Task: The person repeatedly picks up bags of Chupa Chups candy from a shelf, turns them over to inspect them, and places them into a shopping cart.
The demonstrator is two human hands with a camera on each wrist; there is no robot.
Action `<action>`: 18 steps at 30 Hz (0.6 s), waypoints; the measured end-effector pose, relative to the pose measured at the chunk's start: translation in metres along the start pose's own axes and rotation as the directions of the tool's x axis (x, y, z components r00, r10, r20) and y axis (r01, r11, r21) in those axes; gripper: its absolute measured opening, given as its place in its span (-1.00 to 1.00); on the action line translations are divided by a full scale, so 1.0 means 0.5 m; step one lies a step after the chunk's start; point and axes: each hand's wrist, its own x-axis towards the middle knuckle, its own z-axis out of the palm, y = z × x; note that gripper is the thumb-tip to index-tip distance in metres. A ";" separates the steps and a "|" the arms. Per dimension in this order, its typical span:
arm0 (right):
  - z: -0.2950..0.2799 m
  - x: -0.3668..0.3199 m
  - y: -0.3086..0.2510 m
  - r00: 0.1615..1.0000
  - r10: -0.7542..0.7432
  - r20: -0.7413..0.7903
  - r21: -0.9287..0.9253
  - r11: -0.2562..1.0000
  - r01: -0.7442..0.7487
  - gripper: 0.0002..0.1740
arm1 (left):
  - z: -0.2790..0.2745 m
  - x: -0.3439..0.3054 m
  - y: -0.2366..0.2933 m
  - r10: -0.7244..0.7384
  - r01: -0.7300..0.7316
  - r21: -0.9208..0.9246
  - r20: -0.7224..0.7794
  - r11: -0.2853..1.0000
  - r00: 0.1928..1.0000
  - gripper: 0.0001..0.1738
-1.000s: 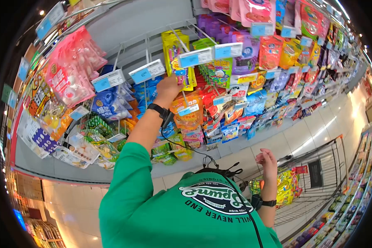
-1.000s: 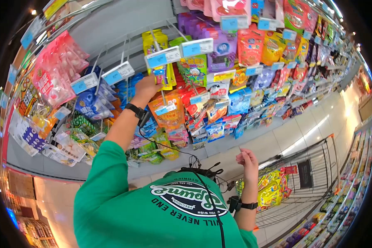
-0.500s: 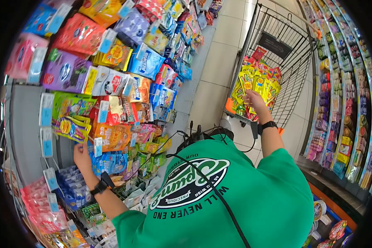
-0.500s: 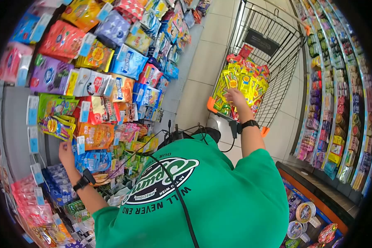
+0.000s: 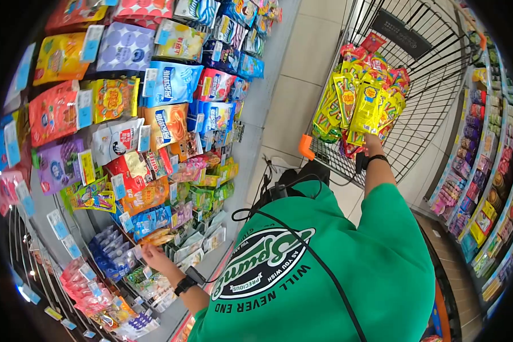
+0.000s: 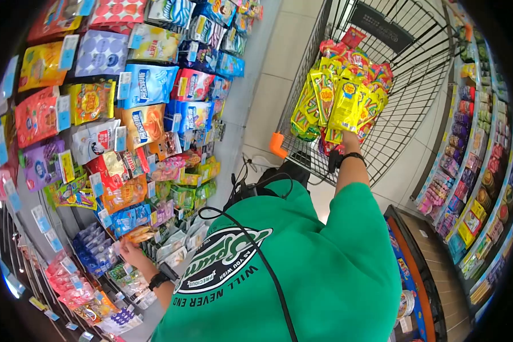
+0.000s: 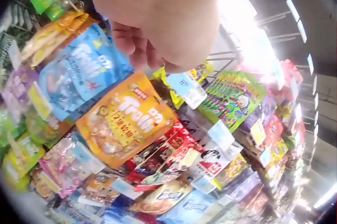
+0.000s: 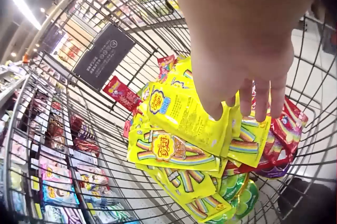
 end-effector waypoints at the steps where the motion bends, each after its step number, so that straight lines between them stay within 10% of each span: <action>1: 0.007 0.020 -0.005 0.999 0.042 -0.031 0.047 0.998 -0.040 -0.54 | 0.003 -0.024 -0.001 -0.010 0.009 0.010 0.017 1.000 1.000 -0.83; 8: 0.001 -0.069 -0.095 0.962 0.245 -0.118 0.261 0.943 -0.208 -0.33 | 0.062 -0.155 0.022 -0.047 0.039 0.077 0.112 0.996 0.993 -0.84; 11: 0.004 -0.046 -0.080 0.961 0.047 -0.273 -0.149 0.985 -0.091 -0.26 | 0.071 -0.185 0.022 -0.080 0.069 0.064 0.184 0.996 0.980 -0.85; 18: 0.005 -0.042 -0.089 0.957 -0.099 -0.272 -0.266 0.964 0.025 -0.35 | 0.084 -0.221 0.019 -0.132 0.111 0.098 0.255 0.989 0.958 -0.91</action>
